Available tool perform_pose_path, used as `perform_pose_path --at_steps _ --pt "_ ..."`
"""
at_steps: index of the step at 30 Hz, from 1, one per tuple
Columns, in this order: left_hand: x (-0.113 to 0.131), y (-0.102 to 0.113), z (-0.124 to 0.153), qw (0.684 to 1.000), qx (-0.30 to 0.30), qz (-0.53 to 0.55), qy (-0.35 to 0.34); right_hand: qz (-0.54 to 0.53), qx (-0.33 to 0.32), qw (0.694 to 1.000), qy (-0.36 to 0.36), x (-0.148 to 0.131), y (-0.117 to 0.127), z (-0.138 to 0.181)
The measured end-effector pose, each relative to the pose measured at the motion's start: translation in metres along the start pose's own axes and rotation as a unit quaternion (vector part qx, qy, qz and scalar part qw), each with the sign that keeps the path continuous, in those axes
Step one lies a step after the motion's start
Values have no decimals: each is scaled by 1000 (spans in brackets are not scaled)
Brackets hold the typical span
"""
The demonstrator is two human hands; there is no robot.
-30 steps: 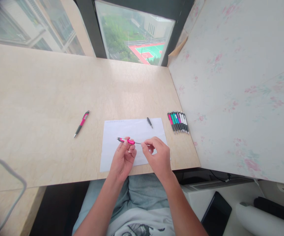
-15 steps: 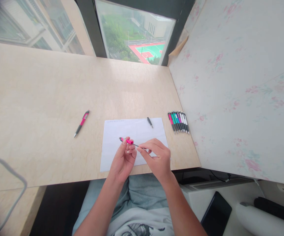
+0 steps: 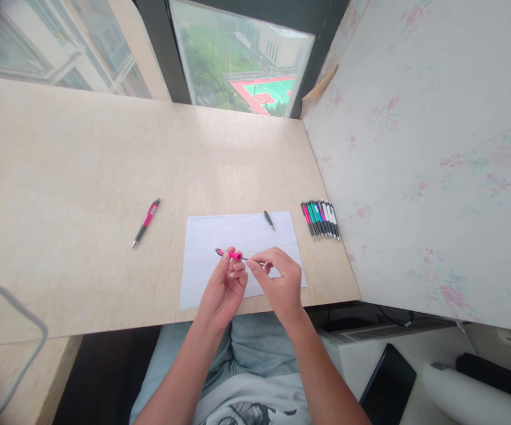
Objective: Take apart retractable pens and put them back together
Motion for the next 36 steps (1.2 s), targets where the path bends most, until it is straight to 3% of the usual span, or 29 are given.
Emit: perform_pose_path --at_steps 6,16,21,27,36 --pt "-1 0 0 999 31 11 7 6 -1 999 45 -11 4 -2" --pt "0 -3 2 1000 5 1 5 76 40 993 76 -26 10 -7" --pt "-2 1 -1 999 19 22 13 74 14 990 118 -38 3 -6" --pt "-2 2 -1 995 24 92 42 61 4 993 104 -34 -4 -3" --pt "-2 1 -2 997 4 62 36 42 4 996 77 -32 -4 -7"
Point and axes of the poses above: each hand's wrist, its own z-axis away from the middle knuckle, its own y-axis out of the back of the hand, x = y × z, the point moved 6 cm from there along -z, towards the middle knuckle, and after that the axes turned 1 degree about y, right-handed, at the moved point
